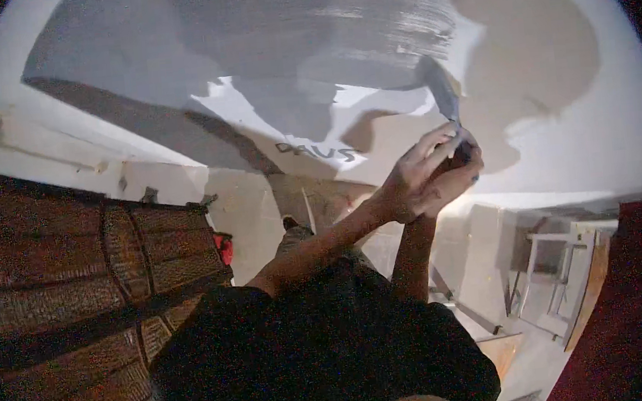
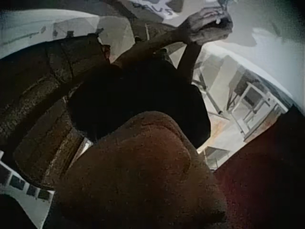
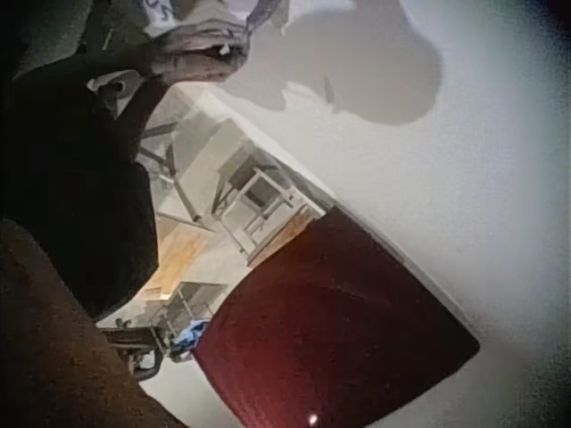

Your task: Applying and smoothing grey plaster or compound on a wall using a putty knife.

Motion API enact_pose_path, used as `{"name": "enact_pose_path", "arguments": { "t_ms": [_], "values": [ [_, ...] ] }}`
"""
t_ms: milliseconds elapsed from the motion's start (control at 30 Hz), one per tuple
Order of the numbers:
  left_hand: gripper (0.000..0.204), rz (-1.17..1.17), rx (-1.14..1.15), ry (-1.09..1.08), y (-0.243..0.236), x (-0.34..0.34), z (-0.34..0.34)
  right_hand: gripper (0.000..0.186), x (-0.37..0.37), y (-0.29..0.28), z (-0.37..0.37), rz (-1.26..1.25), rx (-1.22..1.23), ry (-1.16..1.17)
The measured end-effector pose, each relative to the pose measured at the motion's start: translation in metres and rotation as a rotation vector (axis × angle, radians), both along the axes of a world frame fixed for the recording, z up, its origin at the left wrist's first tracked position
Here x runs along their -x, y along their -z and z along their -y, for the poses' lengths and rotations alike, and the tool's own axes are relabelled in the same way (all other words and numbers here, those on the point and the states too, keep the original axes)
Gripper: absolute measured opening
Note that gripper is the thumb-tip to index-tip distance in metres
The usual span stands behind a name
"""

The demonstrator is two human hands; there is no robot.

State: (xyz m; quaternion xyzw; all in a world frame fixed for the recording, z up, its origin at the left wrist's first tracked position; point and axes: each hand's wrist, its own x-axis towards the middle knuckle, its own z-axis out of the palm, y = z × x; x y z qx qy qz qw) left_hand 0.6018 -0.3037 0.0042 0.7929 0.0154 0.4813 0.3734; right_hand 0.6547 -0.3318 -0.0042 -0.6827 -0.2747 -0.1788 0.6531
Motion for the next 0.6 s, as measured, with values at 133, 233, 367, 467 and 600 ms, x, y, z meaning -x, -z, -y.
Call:
{"name": "enact_pose_path", "arguments": {
  "t_ms": [133, 233, 367, 467, 600],
  "values": [
    [0.063, -0.102, -0.268, -0.148, -0.005, -0.016, 0.028, 0.031, -0.017, -0.013, 0.021, -0.226, -0.094, -0.229],
    [0.071, 0.165, 0.573, 0.235, 0.139, -0.006, -0.065, 0.032, 0.048, -0.069, -0.011, -0.738, -0.328, -0.784],
    [0.055, 0.265, -0.018, -0.516, 0.009, 0.002, -0.008, 0.032, 0.01, -0.023, -0.024, 0.102, -0.107, -0.526],
    [0.056, 0.444, -0.287, -0.545, 0.021, 0.002, -0.029, 0.035, 0.037, -0.027, -0.038, -0.435, -0.559, -0.672],
    [0.081, -0.041, 0.094, 0.073, -0.004, 0.024, -0.008, 0.034, 0.035, -0.025, -0.026, -0.641, -0.774, -0.805]
  ]
}}
